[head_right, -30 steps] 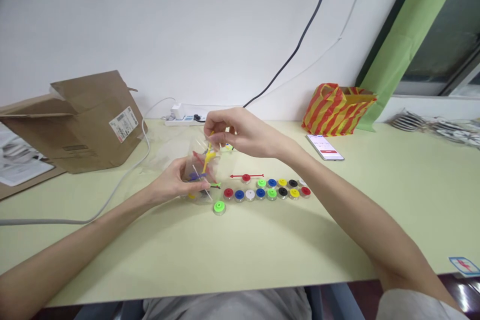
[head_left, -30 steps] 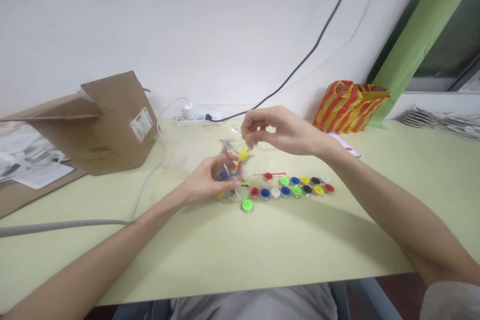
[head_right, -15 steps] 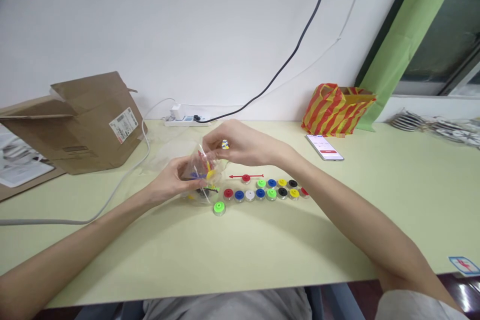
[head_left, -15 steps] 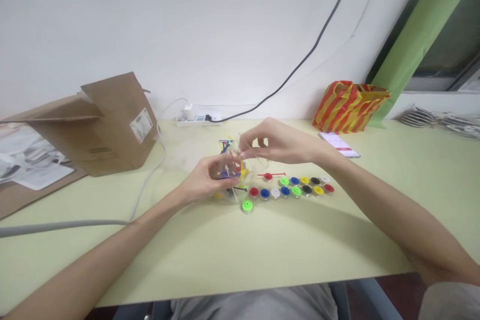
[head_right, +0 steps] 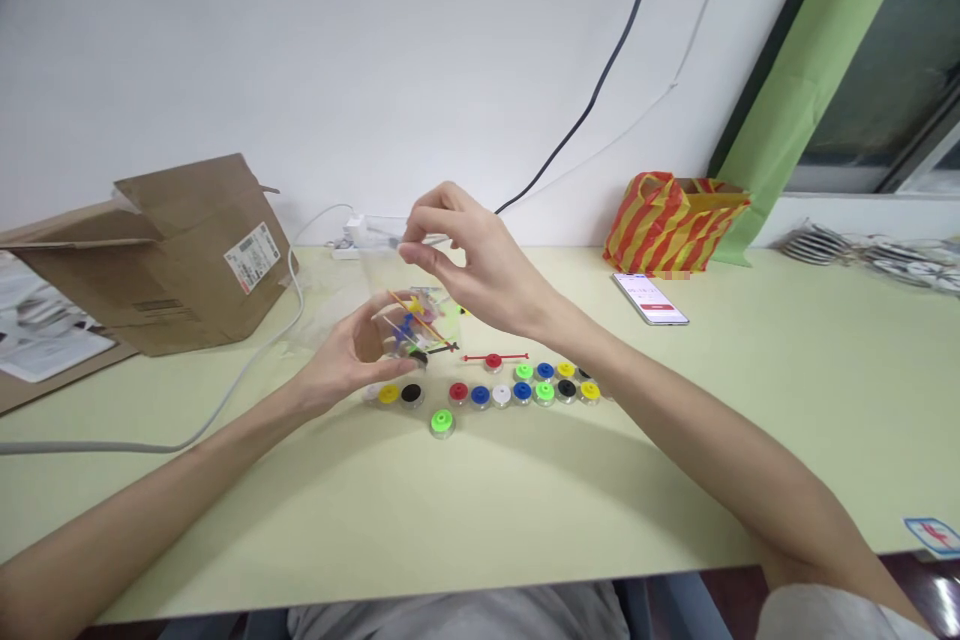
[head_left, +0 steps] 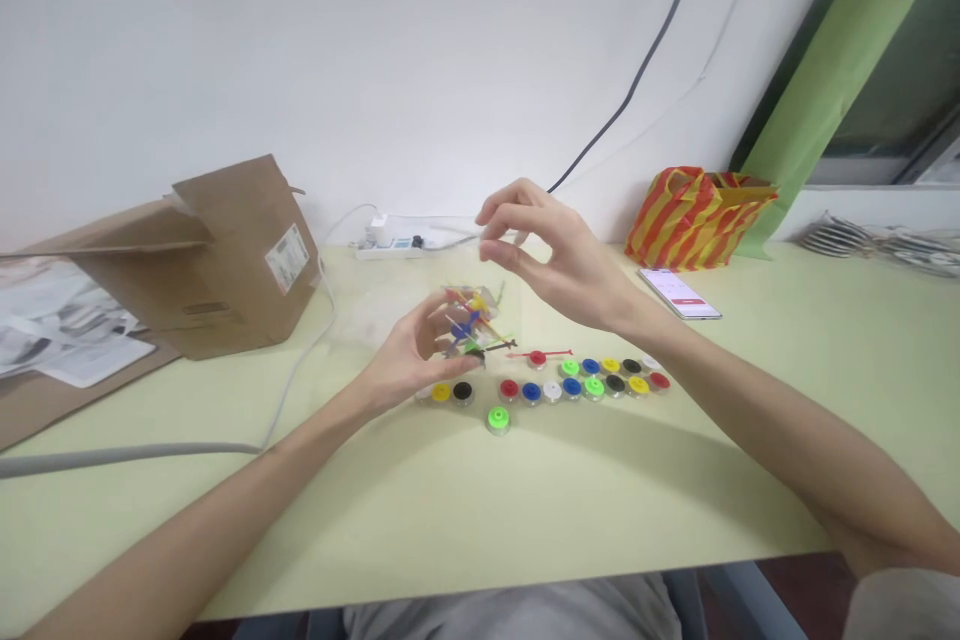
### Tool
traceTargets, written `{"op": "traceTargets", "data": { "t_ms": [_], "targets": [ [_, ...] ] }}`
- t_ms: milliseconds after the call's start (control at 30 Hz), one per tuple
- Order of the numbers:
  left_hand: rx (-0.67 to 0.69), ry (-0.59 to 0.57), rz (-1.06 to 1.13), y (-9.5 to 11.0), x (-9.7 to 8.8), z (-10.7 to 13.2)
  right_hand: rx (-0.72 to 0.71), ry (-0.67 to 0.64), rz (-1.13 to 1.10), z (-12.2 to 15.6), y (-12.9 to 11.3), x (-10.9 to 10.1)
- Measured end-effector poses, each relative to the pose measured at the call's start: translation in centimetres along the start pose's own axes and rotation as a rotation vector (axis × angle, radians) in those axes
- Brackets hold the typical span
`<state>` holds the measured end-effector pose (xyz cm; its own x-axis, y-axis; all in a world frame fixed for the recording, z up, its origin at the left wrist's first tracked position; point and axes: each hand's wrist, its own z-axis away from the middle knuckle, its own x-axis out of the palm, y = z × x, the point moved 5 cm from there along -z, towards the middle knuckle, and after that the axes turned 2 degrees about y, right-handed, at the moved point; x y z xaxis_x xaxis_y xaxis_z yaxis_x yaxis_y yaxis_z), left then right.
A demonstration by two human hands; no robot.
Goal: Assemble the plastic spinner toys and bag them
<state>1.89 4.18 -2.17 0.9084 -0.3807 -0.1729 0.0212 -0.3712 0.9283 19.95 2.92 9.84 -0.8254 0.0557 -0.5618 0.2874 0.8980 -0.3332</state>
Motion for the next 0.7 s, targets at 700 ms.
{"op": "traceTargets", "data": {
  "t_ms": [700],
  "targets": [
    [-0.039, 0.0, 0.031, -0.1, 0.3, 0.4, 0.238, 0.07, -0.149, 0.1, 1.9, 0.1]
  ]
}}
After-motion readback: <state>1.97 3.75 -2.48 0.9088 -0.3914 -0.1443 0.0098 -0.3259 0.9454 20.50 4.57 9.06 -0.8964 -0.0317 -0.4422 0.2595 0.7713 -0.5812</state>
